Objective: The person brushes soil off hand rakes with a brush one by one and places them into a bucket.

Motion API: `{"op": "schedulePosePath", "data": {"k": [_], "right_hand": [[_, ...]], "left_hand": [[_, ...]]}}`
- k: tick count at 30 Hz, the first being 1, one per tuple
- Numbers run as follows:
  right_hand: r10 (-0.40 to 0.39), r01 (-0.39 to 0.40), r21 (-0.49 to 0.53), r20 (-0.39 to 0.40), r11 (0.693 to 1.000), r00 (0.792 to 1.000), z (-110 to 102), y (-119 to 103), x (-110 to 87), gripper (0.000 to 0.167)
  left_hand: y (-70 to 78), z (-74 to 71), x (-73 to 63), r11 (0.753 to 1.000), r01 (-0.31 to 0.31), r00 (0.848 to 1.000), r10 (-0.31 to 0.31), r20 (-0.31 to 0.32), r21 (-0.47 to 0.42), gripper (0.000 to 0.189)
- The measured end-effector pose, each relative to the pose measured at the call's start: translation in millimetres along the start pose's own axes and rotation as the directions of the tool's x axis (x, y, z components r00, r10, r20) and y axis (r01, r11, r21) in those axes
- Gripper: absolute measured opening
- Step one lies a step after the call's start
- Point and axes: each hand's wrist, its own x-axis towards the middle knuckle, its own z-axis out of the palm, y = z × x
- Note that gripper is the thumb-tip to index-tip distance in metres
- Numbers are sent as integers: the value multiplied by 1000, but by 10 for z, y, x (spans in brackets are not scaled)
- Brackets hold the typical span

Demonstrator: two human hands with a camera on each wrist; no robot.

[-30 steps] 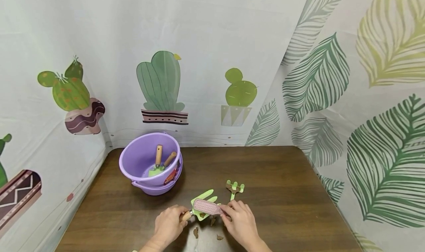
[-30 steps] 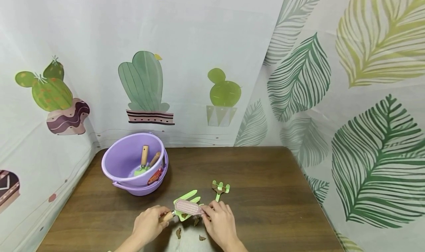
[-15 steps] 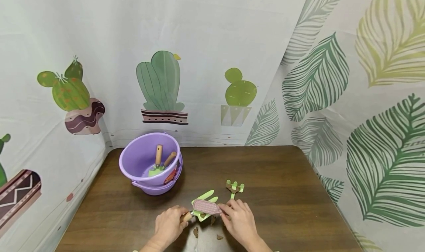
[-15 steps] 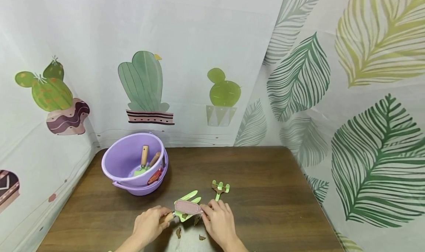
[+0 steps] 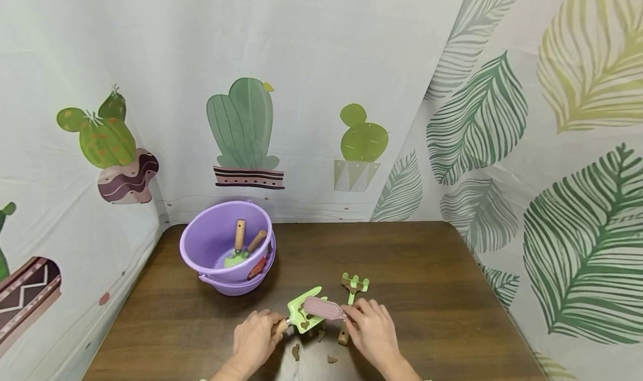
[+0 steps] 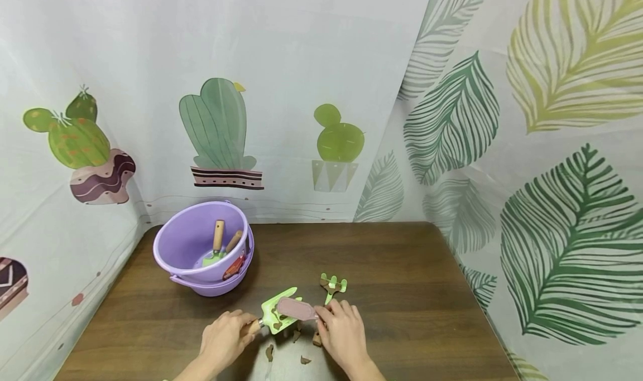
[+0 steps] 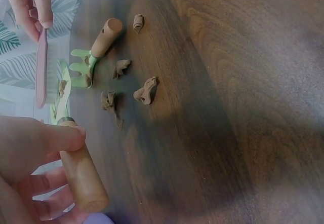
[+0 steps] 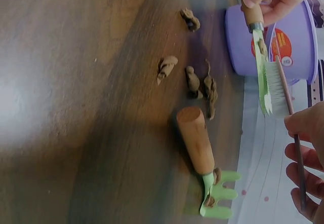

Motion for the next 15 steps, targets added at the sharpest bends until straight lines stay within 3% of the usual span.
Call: {"op": "schedulePosePath", "data": {"k": [15], "right_hand": [[2, -1, 68, -21, 998, 1000, 55, -148, 52, 29]], "left_hand": [[97, 19, 9, 999, -34, 999, 34, 4, -8, 30]]}}
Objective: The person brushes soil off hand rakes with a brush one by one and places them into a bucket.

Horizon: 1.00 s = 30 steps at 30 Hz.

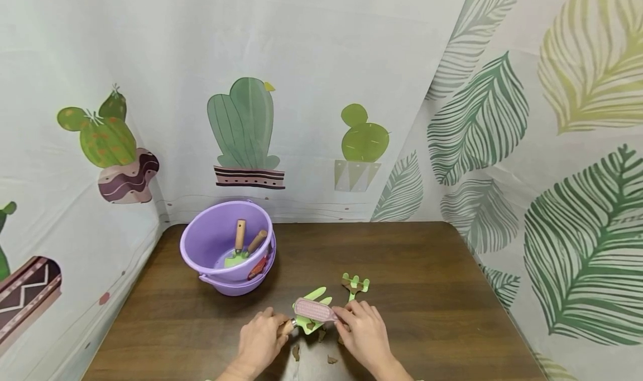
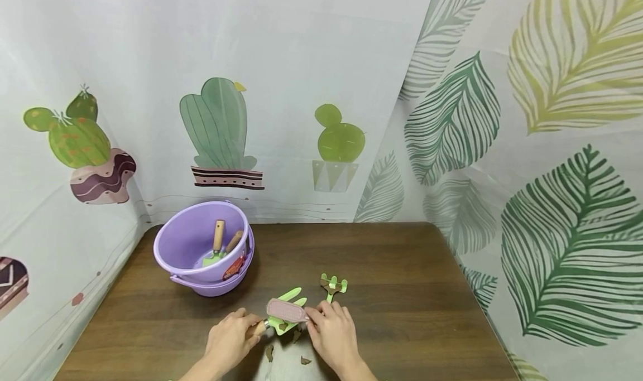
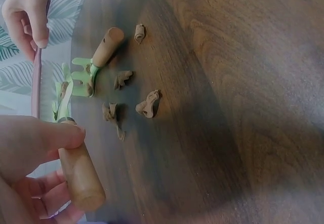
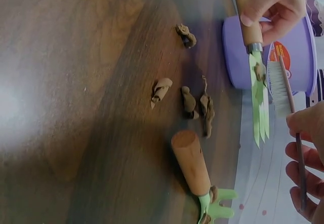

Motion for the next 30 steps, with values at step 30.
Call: {"op": "schedulePosePath", "data": {"k": [30], "right_hand": [[37, -36, -27, 16, 999, 999, -41, 52, 22, 27]], "left_hand": [[2, -50, 14, 1000, 2, 999, -1, -34, 13, 31]]}}
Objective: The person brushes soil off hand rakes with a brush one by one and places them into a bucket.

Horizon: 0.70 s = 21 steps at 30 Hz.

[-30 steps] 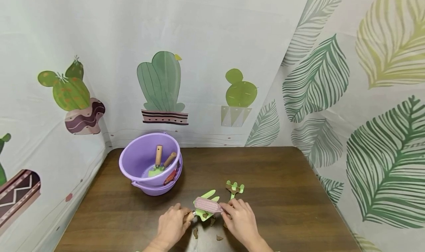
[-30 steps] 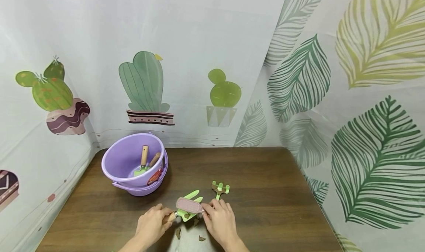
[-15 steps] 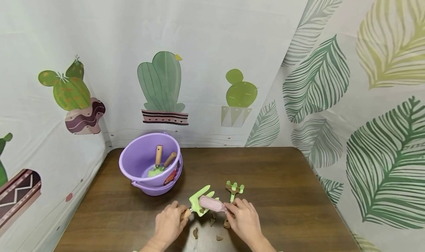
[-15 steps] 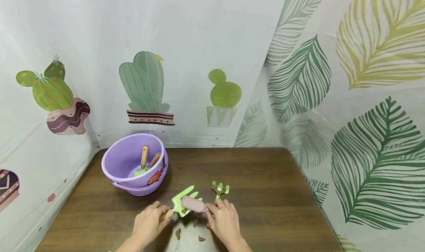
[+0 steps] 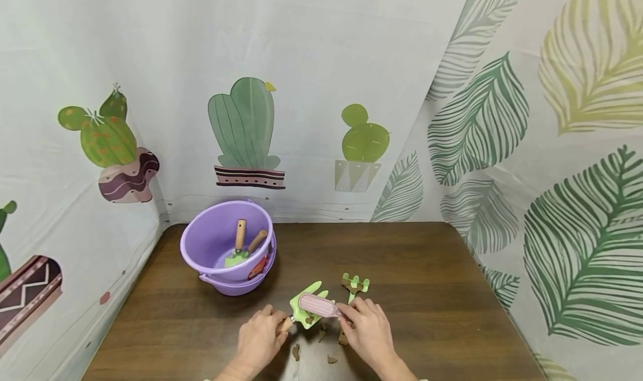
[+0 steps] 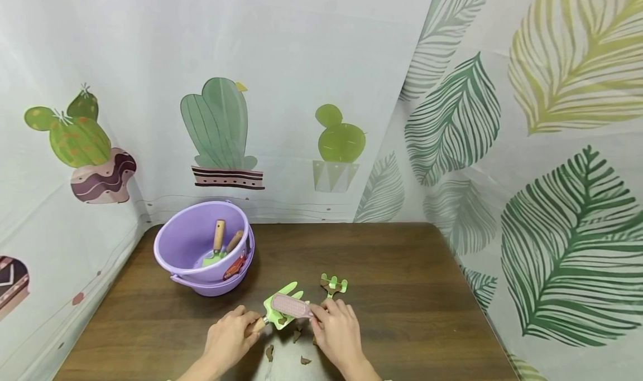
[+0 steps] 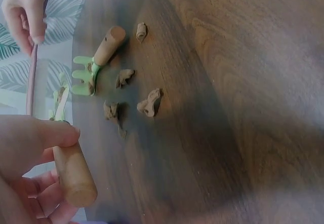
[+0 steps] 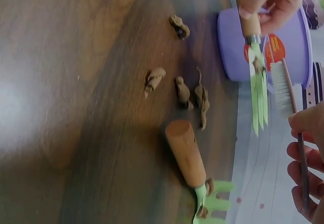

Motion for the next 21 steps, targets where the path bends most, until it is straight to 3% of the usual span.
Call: {"op": "schedulePosePath", "data": {"k": [4, 11, 21], "right_hand": [[-33, 33, 22, -2, 999, 999, 14, -60, 19, 26], [-38, 38, 11, -2, 999, 999, 1, -35, -12, 27], [-25, 25, 8, -5, 1000, 1000, -33, 52, -76, 28]], "left_hand": [[39, 5, 10, 1000, -5, 1000, 5, 11, -6, 29], [-23, -12, 39, 1000, 10, 999, -9, -41, 23, 30], [-76, -22, 41, 999, 29, 999, -29, -15, 13, 30]]}}
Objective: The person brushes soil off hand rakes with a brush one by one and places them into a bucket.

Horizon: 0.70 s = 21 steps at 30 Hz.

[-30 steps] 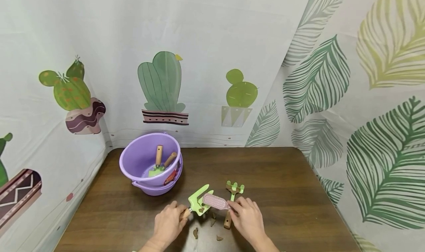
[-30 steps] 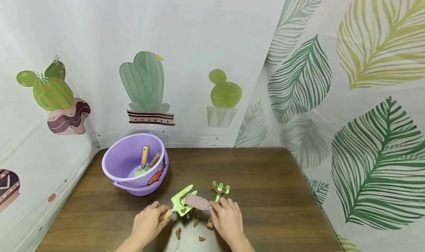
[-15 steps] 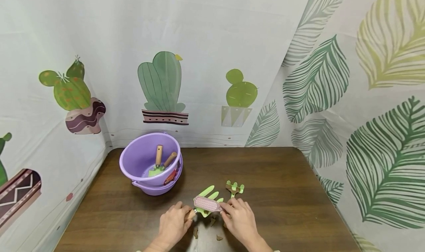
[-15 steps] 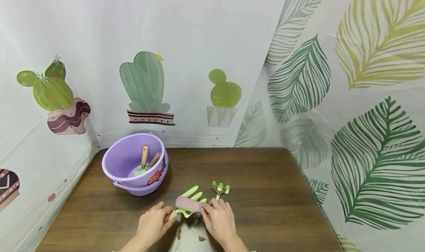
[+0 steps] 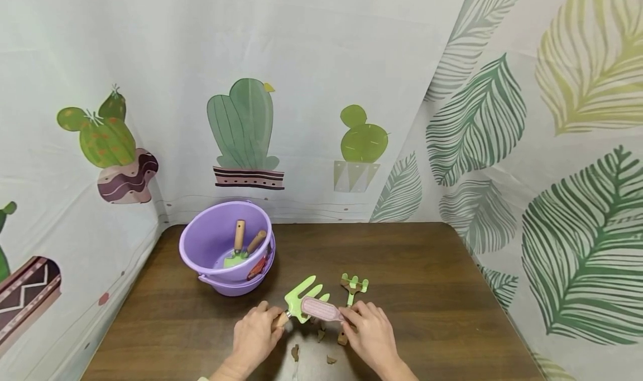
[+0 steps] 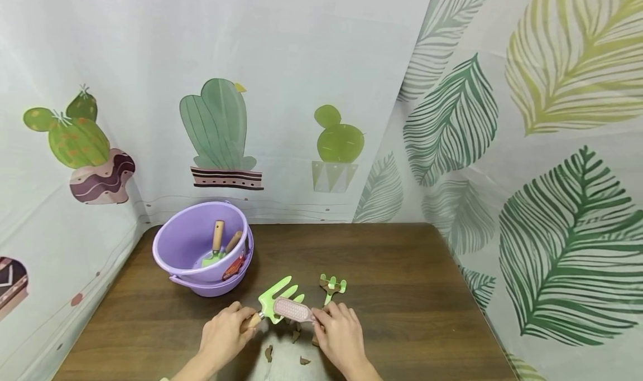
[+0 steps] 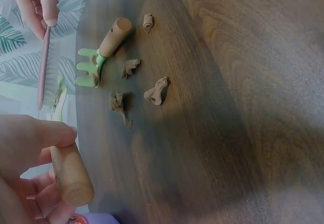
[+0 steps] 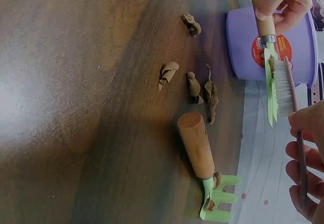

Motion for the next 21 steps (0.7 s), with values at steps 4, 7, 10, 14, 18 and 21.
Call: {"op": "schedulePosePath", "data": {"k": [4, 7, 10, 14, 18, 21], "right_hand": [[15, -15, -28, 4, 999, 1000, -16, 50, -6, 27], [35, -34, -46, 11, 998, 999, -33, 77, -4, 28], [36, -36, -42, 3, 998, 999, -37, 70, 2, 29], [-13, 13, 4, -20, 1000, 1000, -23, 2, 18, 30], [-66, 67, 30, -11, 997, 998, 3, -81, 22, 28], [-73, 73, 28, -4, 997, 997, 19, -104, 20, 29]], "left_hand": [[-14, 2, -3, 1000, 14, 1000, -14, -1, -15, 30], [-28, 5, -10, 1000, 11, 1000, -11, -21, -24, 30], [-37, 13, -25, 1000, 5, 1000, -6, -31, -29, 30], [-29, 34, -34, 1000, 2, 1000, -3, -30, -27, 29], [0, 39, -24, 1000, -4, 1000, 3, -27, -26, 29], [22, 29, -11, 1000, 3, 1000, -3, -11, -25, 29]]}}
